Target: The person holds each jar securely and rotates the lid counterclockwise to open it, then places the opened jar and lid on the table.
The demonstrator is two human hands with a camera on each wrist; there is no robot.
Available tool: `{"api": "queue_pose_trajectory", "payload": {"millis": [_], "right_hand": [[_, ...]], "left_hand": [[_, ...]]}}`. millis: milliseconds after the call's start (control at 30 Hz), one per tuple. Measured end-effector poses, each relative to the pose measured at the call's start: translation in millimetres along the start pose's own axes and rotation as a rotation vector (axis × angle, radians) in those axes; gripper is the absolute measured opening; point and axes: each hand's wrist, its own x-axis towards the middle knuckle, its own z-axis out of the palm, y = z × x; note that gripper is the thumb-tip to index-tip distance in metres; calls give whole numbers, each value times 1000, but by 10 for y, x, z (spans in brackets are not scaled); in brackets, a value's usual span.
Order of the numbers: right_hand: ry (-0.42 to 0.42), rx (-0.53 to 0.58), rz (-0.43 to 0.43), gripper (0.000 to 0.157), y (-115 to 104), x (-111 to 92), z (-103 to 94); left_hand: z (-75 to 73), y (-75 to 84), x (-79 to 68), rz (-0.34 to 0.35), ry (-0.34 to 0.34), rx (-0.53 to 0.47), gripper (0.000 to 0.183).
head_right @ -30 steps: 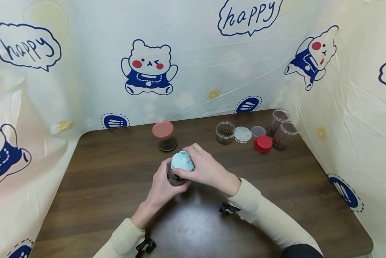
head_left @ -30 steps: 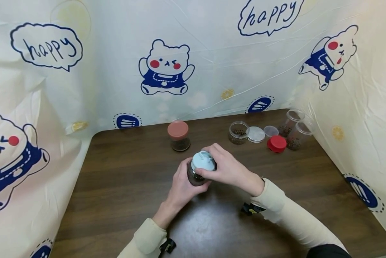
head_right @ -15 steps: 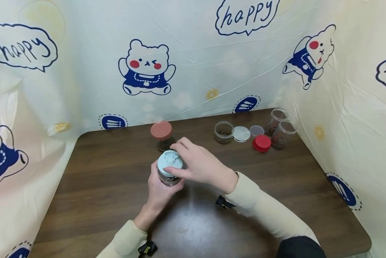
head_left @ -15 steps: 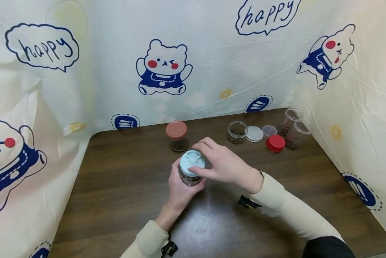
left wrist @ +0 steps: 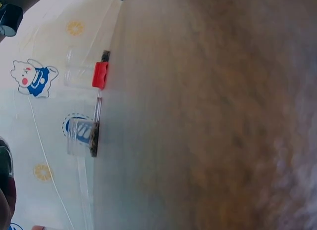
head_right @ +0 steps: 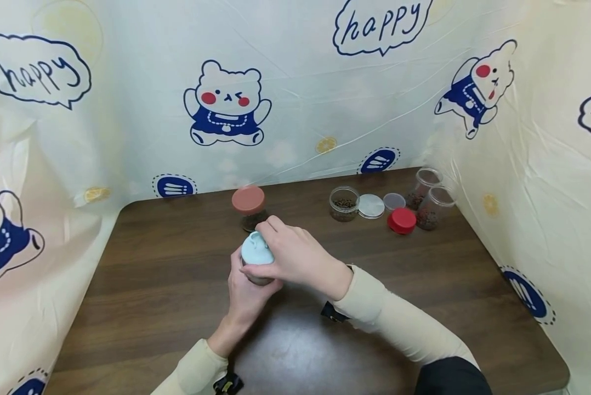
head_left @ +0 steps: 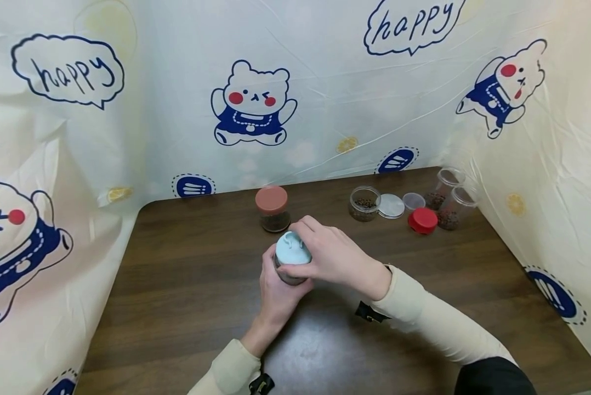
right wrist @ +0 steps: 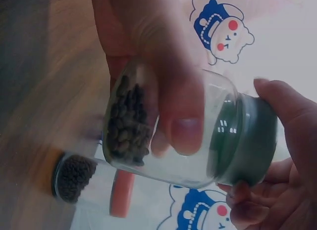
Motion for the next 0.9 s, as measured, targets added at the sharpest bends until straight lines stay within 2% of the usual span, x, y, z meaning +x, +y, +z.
{"api": "queue_pose_trajectory", "payload": {"millis": [300,500,700,900], "right_hand": [[52,58,-41,52,26,15,91],[17,130,-91,52,66,10,106],[20,116,-82,60,71,3,61],[16,139,-121,55,91,7,20]], "left_hand": [[-23,10,7,-11,-10,-4,88],[-47,14,-12,-39,-32,-28,89],[-51,33,-1,-38,-29,-50,87],[-41,52,6,-31,-35,-64,89]]}}
